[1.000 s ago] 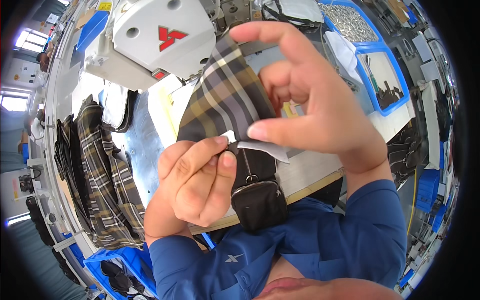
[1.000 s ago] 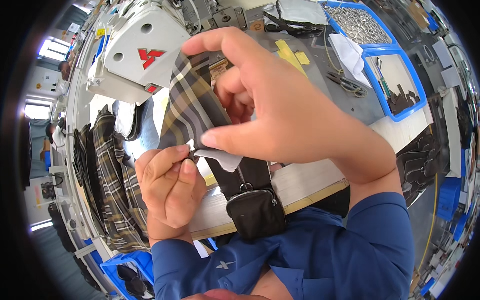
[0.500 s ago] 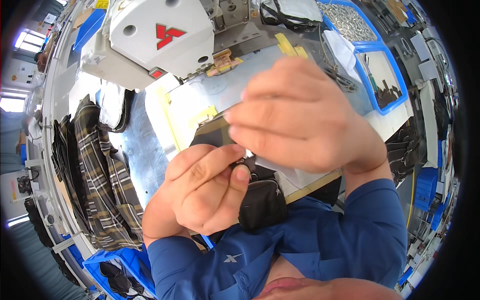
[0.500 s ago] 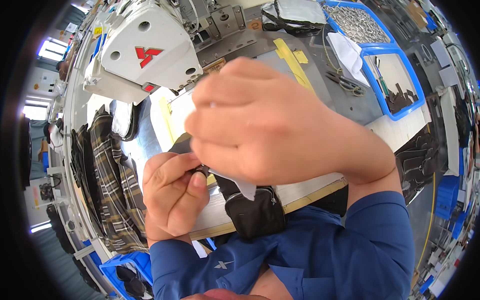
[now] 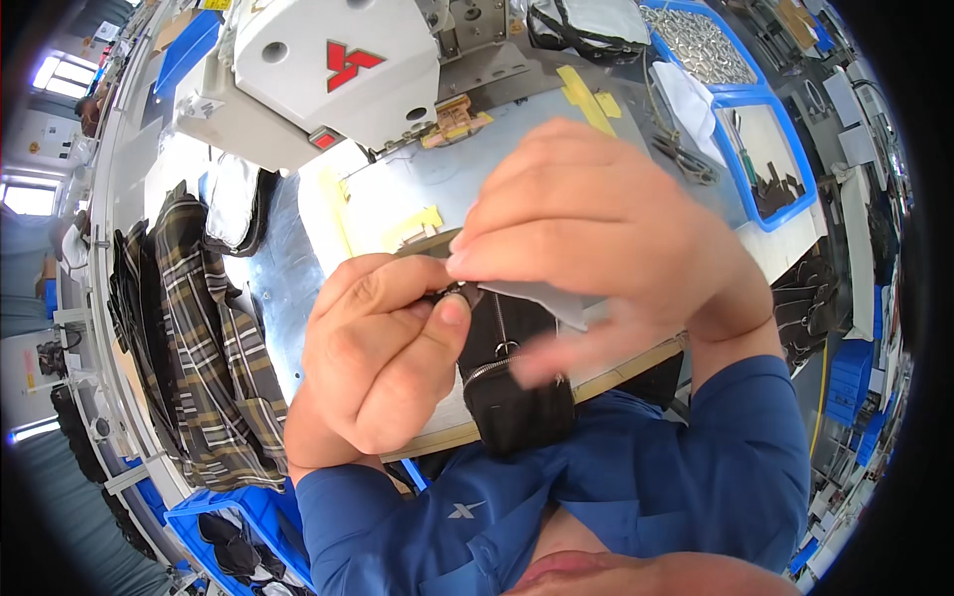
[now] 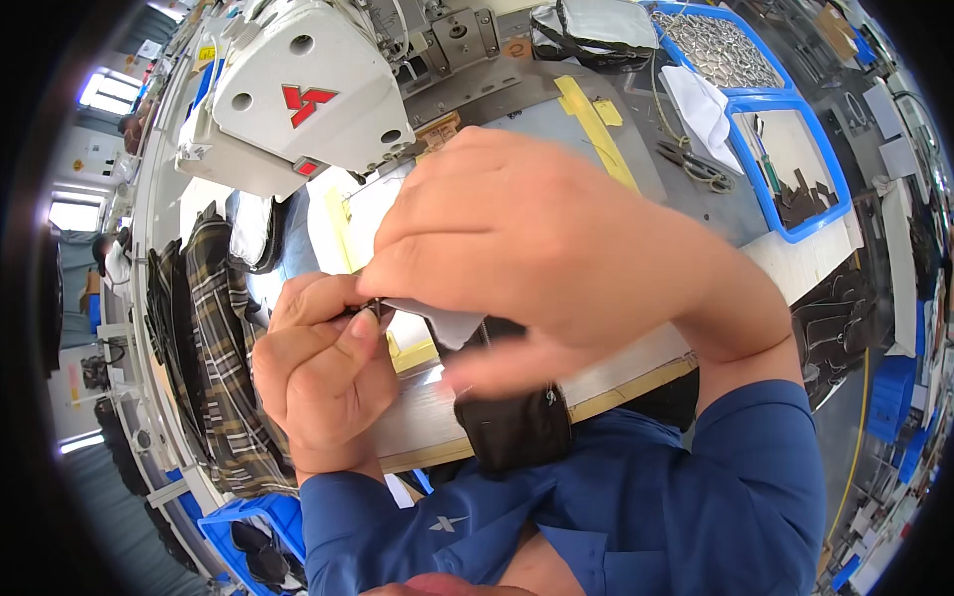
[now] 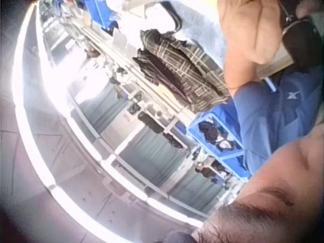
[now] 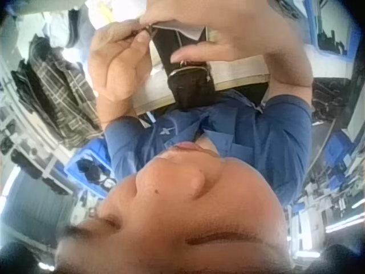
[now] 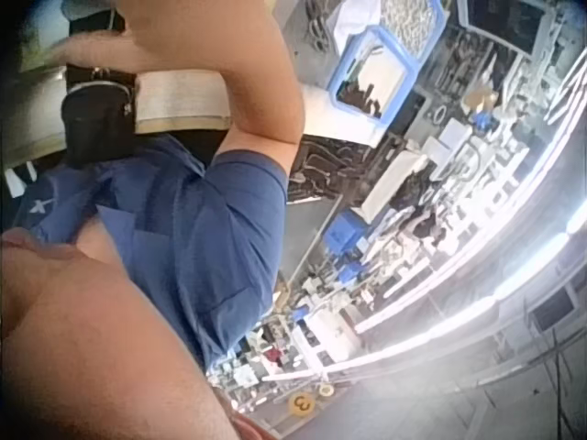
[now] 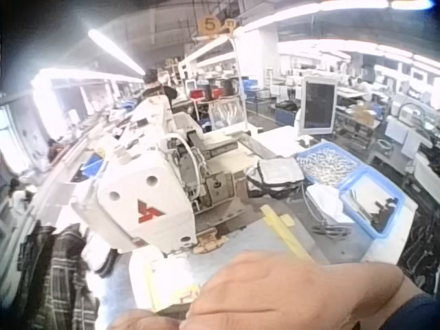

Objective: The person operates an industrial sewing machine to stitch a zipper onto a black fabric pouch. They repeatedly align the zipper, sew the seam, and inspect the finished edge by opening the pouch. The process is repeated for multiple pouches in a factory setting.

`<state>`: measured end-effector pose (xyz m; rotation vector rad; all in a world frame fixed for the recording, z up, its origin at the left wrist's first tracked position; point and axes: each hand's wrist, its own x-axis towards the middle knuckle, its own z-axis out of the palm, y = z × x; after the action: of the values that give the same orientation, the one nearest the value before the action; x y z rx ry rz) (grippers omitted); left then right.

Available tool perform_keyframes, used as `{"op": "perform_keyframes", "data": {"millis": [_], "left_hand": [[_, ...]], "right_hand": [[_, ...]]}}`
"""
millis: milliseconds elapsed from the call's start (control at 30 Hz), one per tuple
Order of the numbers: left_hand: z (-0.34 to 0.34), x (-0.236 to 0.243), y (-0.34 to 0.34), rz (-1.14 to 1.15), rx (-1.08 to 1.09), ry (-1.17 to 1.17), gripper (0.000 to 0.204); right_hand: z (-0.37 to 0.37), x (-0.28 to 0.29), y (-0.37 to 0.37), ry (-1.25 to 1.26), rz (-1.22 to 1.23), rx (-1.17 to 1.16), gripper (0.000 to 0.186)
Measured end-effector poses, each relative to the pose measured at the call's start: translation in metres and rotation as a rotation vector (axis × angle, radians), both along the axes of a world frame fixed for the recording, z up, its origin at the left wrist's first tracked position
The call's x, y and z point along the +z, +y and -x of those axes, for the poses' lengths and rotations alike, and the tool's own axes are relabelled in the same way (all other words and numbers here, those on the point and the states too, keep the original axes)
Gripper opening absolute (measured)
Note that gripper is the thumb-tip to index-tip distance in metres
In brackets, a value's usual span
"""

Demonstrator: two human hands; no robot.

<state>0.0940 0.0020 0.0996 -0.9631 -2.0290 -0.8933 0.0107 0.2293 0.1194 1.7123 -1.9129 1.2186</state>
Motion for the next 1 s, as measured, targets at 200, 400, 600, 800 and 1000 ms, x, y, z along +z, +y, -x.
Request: {"op": "perform_keyframes", "data": {"millis": [200, 400, 600, 800, 1000], "left_hand": [[0.000, 0.010, -0.005, 0.072, -0.025, 0.001, 0.023], [0.003, 0.038, -0.032, -0.060, -0.102, -0.332, 0.039], [0.002, 0.037, -0.029, -0.042, -0.077, -0.423, 0.027], [0.002, 0.031, -0.018, 0.007, 0.056, -0.192, 0.028], [0.000, 0.031, -0.018, 0.165, 0.113, -0.054, 0.027]], "right_hand": [[-0.002, -0.013, -0.007, 0.148, 0.057, -0.047, 0.013], [-0.006, -0.010, -0.009, 0.136, 0.087, -0.021, 0.013], [-0.008, -0.003, -0.005, 0.118, 0.046, 0.005, 0.010], [-0.010, -0.005, -0.007, 0.117, 0.085, -0.010, 0.010], [-0.012, -0.005, -0.008, 0.125, 0.107, -0.016, 0.010]]}}
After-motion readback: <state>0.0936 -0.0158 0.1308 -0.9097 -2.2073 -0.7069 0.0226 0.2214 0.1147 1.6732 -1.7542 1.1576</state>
